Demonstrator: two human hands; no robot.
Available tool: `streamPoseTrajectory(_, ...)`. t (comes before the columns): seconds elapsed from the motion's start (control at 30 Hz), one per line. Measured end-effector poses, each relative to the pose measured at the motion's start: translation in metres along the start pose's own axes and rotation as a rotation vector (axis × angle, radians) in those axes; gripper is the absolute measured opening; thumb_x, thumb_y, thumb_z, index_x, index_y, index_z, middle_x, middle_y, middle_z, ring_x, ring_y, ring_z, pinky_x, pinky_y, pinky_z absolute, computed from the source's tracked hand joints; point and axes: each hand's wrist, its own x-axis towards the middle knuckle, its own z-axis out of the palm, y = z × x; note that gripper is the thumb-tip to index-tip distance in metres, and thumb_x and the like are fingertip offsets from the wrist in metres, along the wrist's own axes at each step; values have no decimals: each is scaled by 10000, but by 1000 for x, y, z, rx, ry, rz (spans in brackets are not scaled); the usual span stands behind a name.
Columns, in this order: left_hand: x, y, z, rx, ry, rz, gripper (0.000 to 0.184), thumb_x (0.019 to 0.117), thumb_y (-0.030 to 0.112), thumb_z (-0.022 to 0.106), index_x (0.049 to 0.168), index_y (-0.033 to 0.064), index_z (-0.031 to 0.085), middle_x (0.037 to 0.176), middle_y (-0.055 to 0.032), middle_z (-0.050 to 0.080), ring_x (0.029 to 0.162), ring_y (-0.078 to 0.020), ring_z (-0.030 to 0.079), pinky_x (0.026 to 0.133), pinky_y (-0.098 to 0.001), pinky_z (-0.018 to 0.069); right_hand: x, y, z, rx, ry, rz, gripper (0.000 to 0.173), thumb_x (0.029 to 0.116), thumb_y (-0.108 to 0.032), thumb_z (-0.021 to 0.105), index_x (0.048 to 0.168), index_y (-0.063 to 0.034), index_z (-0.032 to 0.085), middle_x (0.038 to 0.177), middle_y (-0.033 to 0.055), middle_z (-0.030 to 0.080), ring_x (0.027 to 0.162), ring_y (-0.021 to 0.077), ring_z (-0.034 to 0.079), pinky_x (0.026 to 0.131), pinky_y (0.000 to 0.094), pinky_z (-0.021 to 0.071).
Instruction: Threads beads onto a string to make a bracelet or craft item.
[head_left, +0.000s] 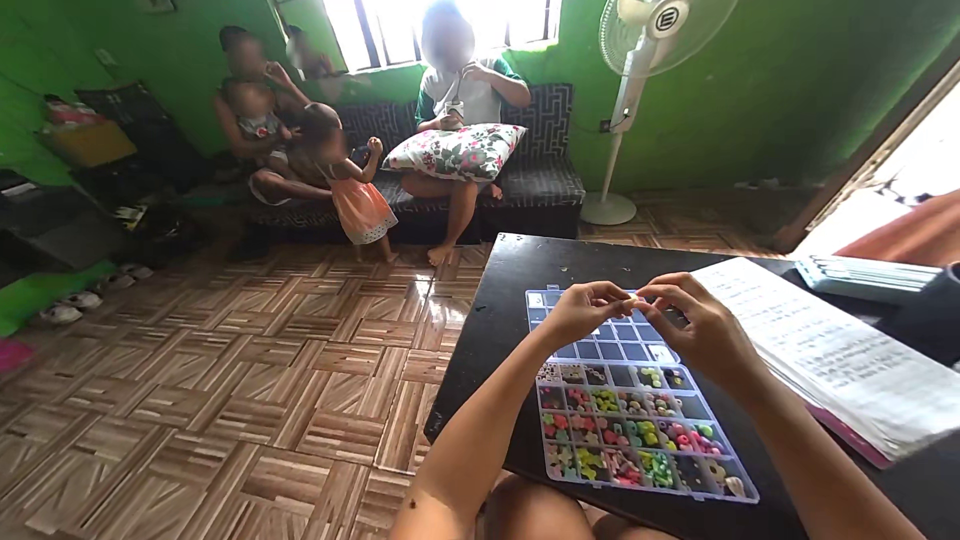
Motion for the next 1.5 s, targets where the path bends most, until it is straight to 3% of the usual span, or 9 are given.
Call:
streamPoseTrajectory(0.1,-1,1,0,10,11,-1,163,1010,10,580,1093,-118,637,952,-85,674,830,-30,625,801,-206,529,0,-2,0,-2,-1,-26,281,1026,-191,526,1009,38,687,1103,219,676,879,332,681,752,489,556)
streamPoseTrajectory(0.27,0,2,1,2,8,1,150,1011,12,580,1079,-110,636,937,-67,671,824,-19,627,796,-199,532,0,0,1,-12,-11,-2,270,1039,-163,482,1048,49,649,1104,217,666,890,309,681,773,434,567)
streamPoseTrajectory(0.47,0,0,0,-18,12,9,140,1008,7,585,1071,-107,636,923,-57,668,817,-16,626,796,-196,532,0,-3,-2,-5,-53,20,374,1050,-288,482,1083,35,669,1124,218,666,881,307,679,749,457,558)
streamPoseTrajectory(0.57,0,-1,-1,-9,9,8,146,1010,21,588,1073,-100,640,926,-52,670,823,-16,630,801,-199,534,0,-2,0,-9,-52,-15,266,1026,-157,508,1032,48,678,1120,229,666,907,324,689,766,444,573)
streamPoseTrajectory(1.0,-2,5,3,-13,12,-50,150,1013,22,589,1081,-96,653,934,-58,681,832,-12,633,811,-193,532,-4,-3,0,-1,-63,19,237,1040,-123,491,1061,58,641,1115,214,668,887,289,686,794,411,570)
streamPoseTrajectory(1.13,-7,1,3,0,-19,-9,228,1059,79,506,1117,-95,643,960,-85,699,873,-61,648,862,-269,534,-4,-4,-2,25,-83,8,161,1005,-44,522,1044,69,630,1124,214,654,912,295,684,786,436,573)
streamPoseTrajectory(1.2,-11,-2,1,33,-35,13,228,1063,109,508,1121,-57,653,941,-60,702,838,-44,650,827,-253,543,-4,-4,-3,27,-99,11,145,1005,-28,534,1056,73,623,1148,221,646,917,300,684,798,435,577)
streamPoseTrajectory(1.33,-3,-7,3,-13,-7,23,135,1004,38,604,1075,-59,666,893,-15,696,806,-14,653,809,-220,559,-4,-6,-4,7,-132,27,144,1037,-55,514,1093,47,600,1166,212,640,895,310,685,776,450,578)
streamPoseTrajectory(1.5,-1,-5,1,6,-17,39,104,1006,38,599,1050,-34,661,864,20,689,790,6,650,794,-197,554,1,-3,-3,36,-128,24,169,1058,-99,479,1087,28,586,1119,184,637,880,278,670,760,427,563)
